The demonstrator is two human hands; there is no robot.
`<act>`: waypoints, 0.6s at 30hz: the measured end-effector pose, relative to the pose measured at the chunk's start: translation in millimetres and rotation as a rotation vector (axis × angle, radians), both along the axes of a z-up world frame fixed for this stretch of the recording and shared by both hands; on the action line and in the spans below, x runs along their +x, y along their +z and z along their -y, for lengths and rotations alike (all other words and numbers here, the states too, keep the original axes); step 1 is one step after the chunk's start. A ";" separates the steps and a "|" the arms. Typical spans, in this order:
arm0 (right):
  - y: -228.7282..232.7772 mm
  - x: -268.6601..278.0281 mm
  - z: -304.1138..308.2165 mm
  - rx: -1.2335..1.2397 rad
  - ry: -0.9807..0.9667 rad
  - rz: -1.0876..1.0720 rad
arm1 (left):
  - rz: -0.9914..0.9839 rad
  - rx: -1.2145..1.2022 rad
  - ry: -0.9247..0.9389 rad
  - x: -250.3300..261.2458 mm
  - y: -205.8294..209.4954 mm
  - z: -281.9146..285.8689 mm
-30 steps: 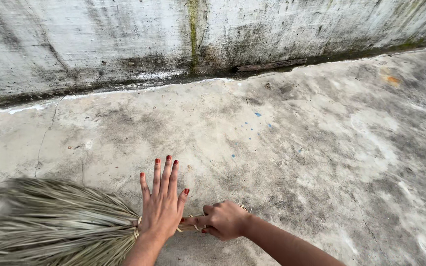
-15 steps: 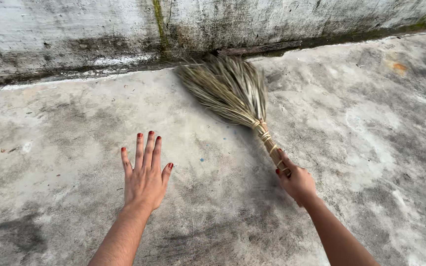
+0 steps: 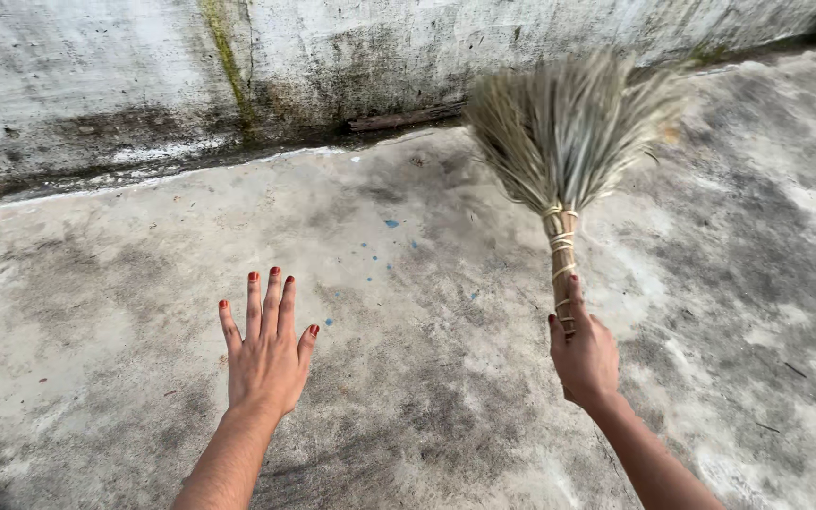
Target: The person sweeps debris across a concrete surface using a hand broom.
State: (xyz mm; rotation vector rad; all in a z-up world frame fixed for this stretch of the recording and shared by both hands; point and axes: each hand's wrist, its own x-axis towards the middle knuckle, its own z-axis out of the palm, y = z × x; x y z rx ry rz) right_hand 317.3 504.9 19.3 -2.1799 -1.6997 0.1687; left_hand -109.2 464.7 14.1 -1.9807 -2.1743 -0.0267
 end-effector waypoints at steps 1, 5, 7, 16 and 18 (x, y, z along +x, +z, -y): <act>1.5 -17.0 9.2 0.051 0.136 -0.029 | -0.020 -0.008 -0.001 0.7 -2.4 -0.6; -4.6 -83.3 46.8 -0.088 0.617 -0.081 | 0.213 0.387 -0.198 7.0 -15.8 6.0; -9.7 -117.9 62.2 -0.231 0.878 0.065 | 0.052 0.053 -0.096 7.6 -15.3 6.4; -32.1 -157.5 18.7 -0.296 1.015 0.223 | -0.053 -0.115 0.008 7.9 -21.6 13.8; -26.9 -139.9 -9.9 -0.320 0.901 0.220 | -0.046 -0.120 0.027 6.6 -29.5 10.6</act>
